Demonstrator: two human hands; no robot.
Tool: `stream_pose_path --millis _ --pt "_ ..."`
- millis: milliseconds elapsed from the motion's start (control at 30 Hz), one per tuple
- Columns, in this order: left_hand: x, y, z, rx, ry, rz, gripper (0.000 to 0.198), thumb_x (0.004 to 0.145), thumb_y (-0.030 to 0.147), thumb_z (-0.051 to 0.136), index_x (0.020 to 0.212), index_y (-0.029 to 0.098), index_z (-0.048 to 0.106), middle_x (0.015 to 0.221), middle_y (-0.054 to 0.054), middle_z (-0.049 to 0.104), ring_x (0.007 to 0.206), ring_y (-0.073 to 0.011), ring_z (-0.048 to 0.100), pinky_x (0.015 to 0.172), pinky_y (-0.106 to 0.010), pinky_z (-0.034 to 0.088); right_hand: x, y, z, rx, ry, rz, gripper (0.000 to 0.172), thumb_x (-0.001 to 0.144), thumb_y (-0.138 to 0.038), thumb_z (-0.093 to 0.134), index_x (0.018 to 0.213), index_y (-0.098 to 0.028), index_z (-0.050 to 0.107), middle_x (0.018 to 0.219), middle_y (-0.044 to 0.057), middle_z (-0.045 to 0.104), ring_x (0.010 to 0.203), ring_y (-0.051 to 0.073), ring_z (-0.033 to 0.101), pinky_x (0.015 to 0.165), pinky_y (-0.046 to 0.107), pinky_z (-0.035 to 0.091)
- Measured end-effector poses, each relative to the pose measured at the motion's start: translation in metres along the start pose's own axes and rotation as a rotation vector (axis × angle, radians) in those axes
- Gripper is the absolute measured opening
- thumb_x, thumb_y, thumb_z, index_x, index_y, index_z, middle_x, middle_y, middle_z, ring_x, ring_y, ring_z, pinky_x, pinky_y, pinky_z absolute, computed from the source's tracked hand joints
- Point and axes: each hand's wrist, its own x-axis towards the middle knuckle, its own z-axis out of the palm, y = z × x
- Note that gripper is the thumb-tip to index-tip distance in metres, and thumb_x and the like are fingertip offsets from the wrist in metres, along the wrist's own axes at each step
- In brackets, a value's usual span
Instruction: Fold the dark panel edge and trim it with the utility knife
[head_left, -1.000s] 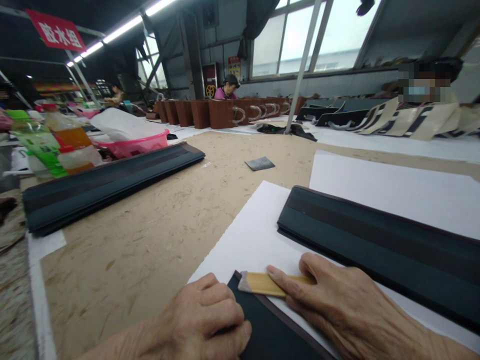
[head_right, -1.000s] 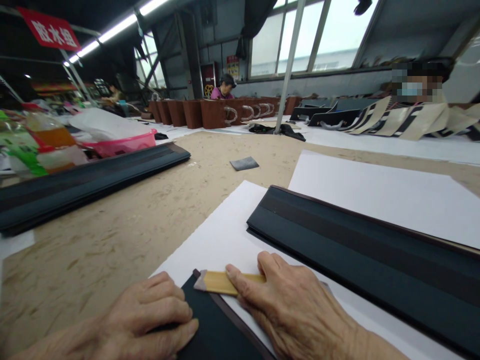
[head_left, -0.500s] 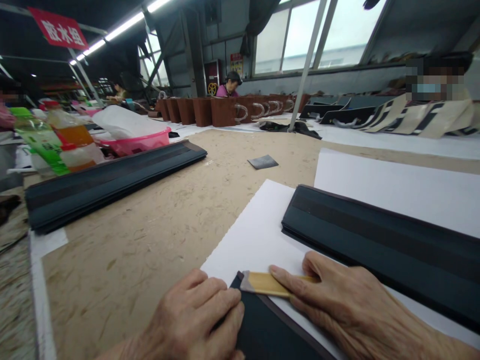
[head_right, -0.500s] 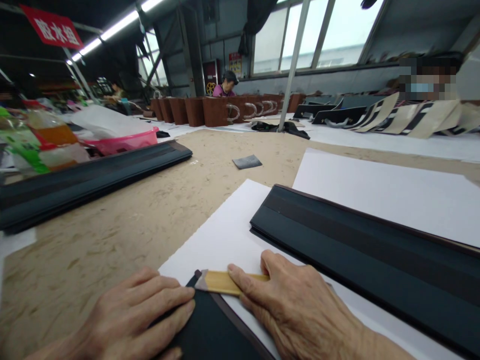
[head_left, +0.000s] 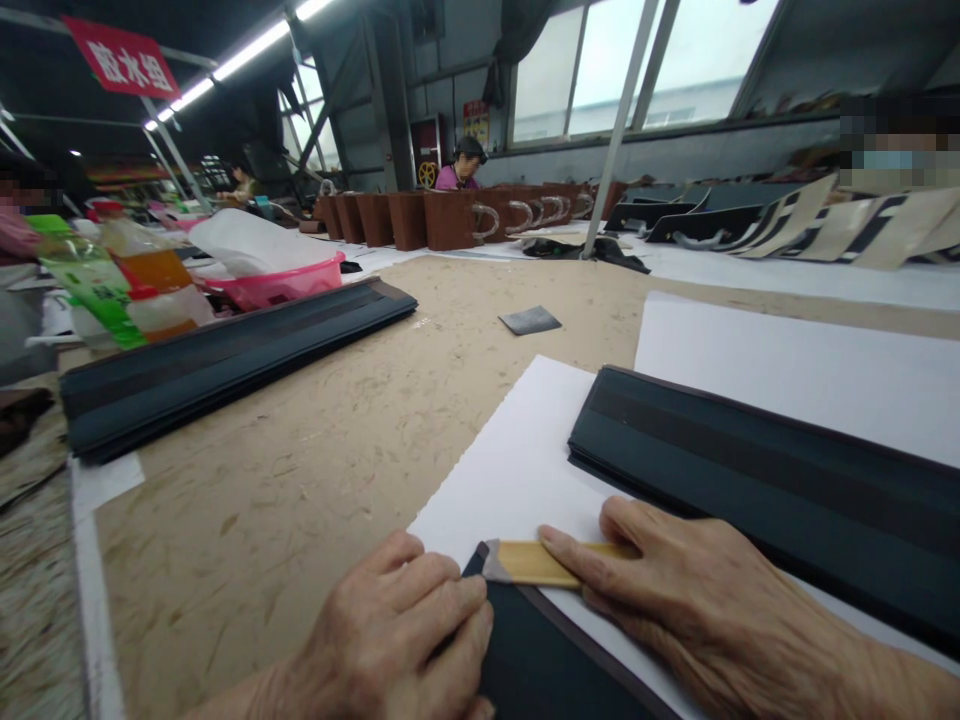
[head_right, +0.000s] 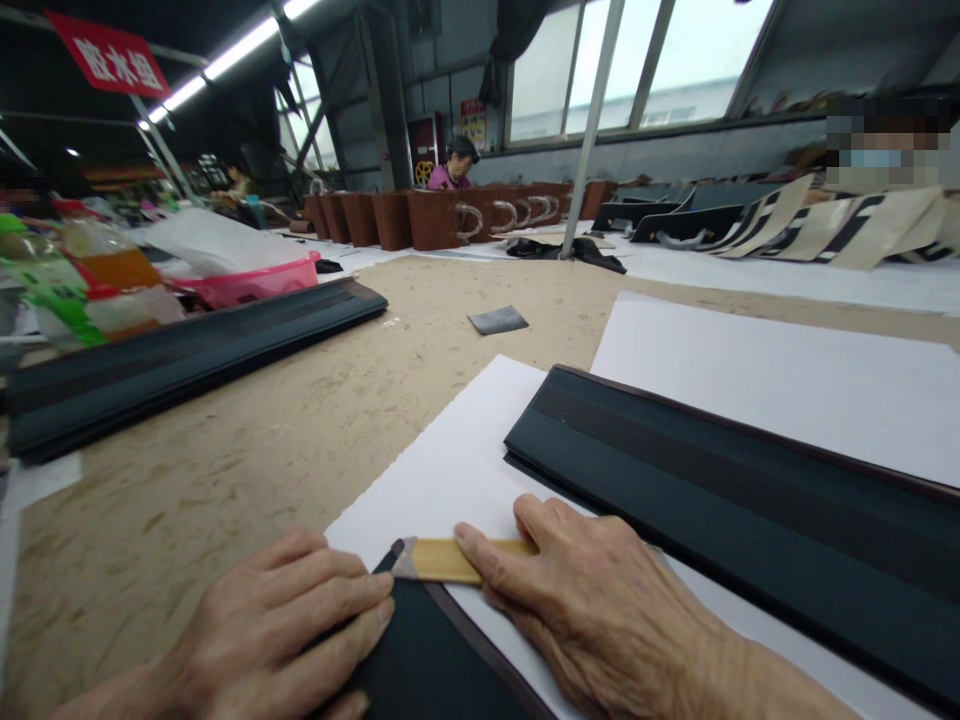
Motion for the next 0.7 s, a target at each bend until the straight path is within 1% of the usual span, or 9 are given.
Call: stream_pose_path --millis 133,267,300,333,433,500,567,600,700 --pt "0.000 0.000 0.001 -0.004 -0.023 -0.020 0.022 0.082 0.020 0.041 0.078 0.011 0.061 0.068 -0.006 0.059 0.058 -0.0172 0.053 0.053 -0.031 0.040 0.001 -0.002 -0.002 -0.027 -0.094 -0.007 0.045 0.089 -0.018 0.039 0.132 -0.031 0.043 0.078 0.001 0.046 0.048 0.009 0.033 0.045 0.024 0.019" --pt "0.004 0.002 -0.003 -0.008 0.018 -0.009 0.018 0.080 0.018 0.044 0.074 0.013 0.060 0.062 -0.004 0.056 0.056 -0.0164 0.051 0.052 -0.031 0.040 0.007 -0.006 -0.004 -0.030 -0.158 0.005 0.043 0.092 -0.024 0.040 0.134 -0.031 0.042 0.080 0.003 0.048 0.053 0.012 0.040 0.047 0.024 0.025" --pt "0.005 0.003 -0.007 -0.019 -0.005 -0.014 0.017 0.079 0.017 0.045 0.073 0.012 0.060 0.063 -0.004 0.057 0.056 -0.0165 0.052 0.053 -0.031 0.041 0.010 -0.007 -0.004 -0.029 -0.171 0.010 0.043 0.093 -0.026 0.039 0.135 -0.031 0.041 0.081 0.003 0.048 0.054 0.012 0.042 0.048 0.024 0.027" --pt "0.007 0.005 -0.011 -0.037 -0.058 -0.032 0.015 0.078 0.016 0.046 0.074 0.012 0.060 0.064 -0.005 0.058 0.057 -0.0171 0.053 0.054 -0.031 0.042 0.014 -0.008 -0.005 -0.033 -0.174 0.014 0.043 0.093 -0.027 0.038 0.136 -0.031 0.041 0.081 0.004 0.048 0.055 0.013 0.043 0.048 0.024 0.028" --pt "0.012 0.010 -0.023 -0.092 -0.250 -0.095 0.013 0.078 0.014 0.049 0.081 0.009 0.061 0.072 -0.009 0.061 0.064 -0.0194 0.055 0.061 -0.034 0.046 0.025 -0.010 -0.008 -0.030 -0.160 0.022 0.041 0.094 -0.030 0.038 0.135 -0.033 0.043 0.080 0.004 0.050 0.056 0.014 0.045 0.048 0.024 0.033" --pt "0.014 0.012 -0.029 -0.120 -0.281 -0.123 0.016 0.079 0.012 0.047 0.085 0.008 0.061 0.075 -0.010 0.061 0.067 -0.0198 0.055 0.062 -0.035 0.047 0.025 -0.009 -0.012 0.013 -0.140 0.075 0.038 0.094 -0.032 0.040 0.131 -0.034 0.047 0.080 0.003 0.051 0.059 0.014 0.050 0.052 0.026 0.040" --pt "0.016 0.012 -0.031 -0.146 -0.259 -0.137 0.017 0.079 0.012 0.046 0.085 0.008 0.061 0.075 -0.010 0.061 0.066 -0.0195 0.054 0.061 -0.035 0.047 0.012 -0.005 -0.017 0.058 -0.079 0.187 0.036 0.095 -0.030 0.038 0.129 -0.031 0.050 0.081 0.003 0.052 0.061 0.014 0.054 0.056 0.027 0.046" --pt "0.017 0.012 -0.031 -0.165 -0.254 -0.146 0.017 0.078 0.012 0.045 0.084 0.008 0.061 0.074 -0.009 0.060 0.065 -0.0196 0.054 0.060 -0.035 0.046 0.001 -0.002 -0.018 0.058 -0.020 0.248 0.036 0.095 -0.028 0.036 0.129 -0.028 0.050 0.081 0.003 0.053 0.059 0.013 0.054 0.056 0.028 0.048" --pt "0.020 0.011 -0.032 -0.234 -0.236 -0.168 0.018 0.076 0.012 0.043 0.081 0.011 0.060 0.071 -0.008 0.058 0.063 -0.0209 0.052 0.056 -0.035 0.044 -0.048 0.006 -0.022 -0.028 0.182 0.378 0.036 0.095 -0.028 0.034 0.125 -0.024 0.053 0.081 0.004 0.057 0.054 0.014 0.055 0.050 0.028 0.048"
